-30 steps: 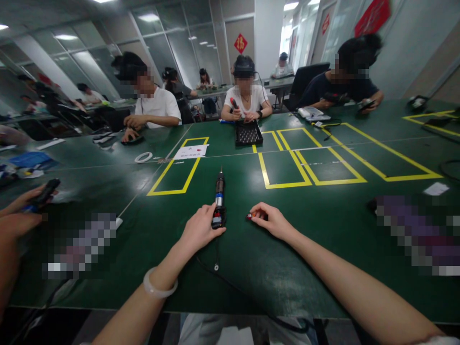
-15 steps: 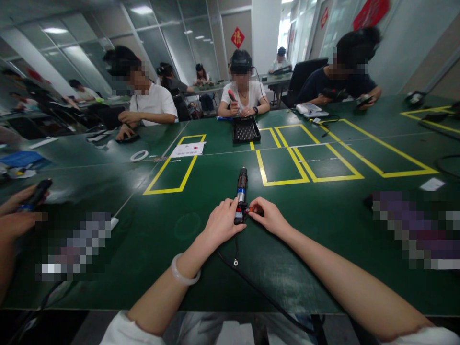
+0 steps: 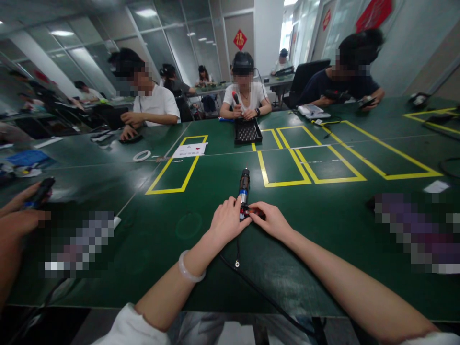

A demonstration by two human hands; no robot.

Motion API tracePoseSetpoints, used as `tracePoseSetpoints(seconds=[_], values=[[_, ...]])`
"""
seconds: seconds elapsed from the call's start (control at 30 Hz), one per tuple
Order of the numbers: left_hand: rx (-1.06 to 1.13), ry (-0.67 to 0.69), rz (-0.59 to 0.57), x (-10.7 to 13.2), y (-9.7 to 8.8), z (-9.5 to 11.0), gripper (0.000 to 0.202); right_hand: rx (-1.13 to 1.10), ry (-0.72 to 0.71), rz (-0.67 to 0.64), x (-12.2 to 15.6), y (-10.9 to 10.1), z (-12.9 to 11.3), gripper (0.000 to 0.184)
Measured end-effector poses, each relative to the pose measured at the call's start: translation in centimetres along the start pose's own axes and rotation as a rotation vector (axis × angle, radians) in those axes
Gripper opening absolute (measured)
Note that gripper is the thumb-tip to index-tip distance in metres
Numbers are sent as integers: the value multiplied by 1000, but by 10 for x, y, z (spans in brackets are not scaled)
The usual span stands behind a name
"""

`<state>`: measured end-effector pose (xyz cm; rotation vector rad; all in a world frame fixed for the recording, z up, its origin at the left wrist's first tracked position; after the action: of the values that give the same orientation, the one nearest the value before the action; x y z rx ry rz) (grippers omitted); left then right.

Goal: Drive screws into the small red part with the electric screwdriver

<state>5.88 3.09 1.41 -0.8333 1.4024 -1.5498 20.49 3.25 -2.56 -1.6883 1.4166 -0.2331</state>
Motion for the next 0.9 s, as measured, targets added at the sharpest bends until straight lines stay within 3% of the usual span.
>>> tracePoseSetpoints(seconds=[0.23, 0.47, 0.63, 0.9], values=[[-15, -41, 1, 1, 0, -3, 61, -123, -25, -120, 4, -1, -9, 29], [17, -41, 33, 33, -5, -30, 64, -149, -62, -173, 4, 2, -13, 17], [-9, -95, 28, 69, -14, -74, 64, -165, -18, -175, 4, 1, -5, 14], [-115, -272, 4, 130, -35, -177, 64, -97, -35, -204, 4, 3, -5, 15]])
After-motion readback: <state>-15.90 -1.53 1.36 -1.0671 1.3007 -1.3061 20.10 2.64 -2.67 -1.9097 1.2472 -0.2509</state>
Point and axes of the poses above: each hand's wrist, its own x-axis away from the middle knuckle, its own y-axis out of the palm, z = x × y, the point moved 4 cm from there along -x, towards the middle knuckle, and after that the axes turned 11 degrees about x, right-handed, at the moved point
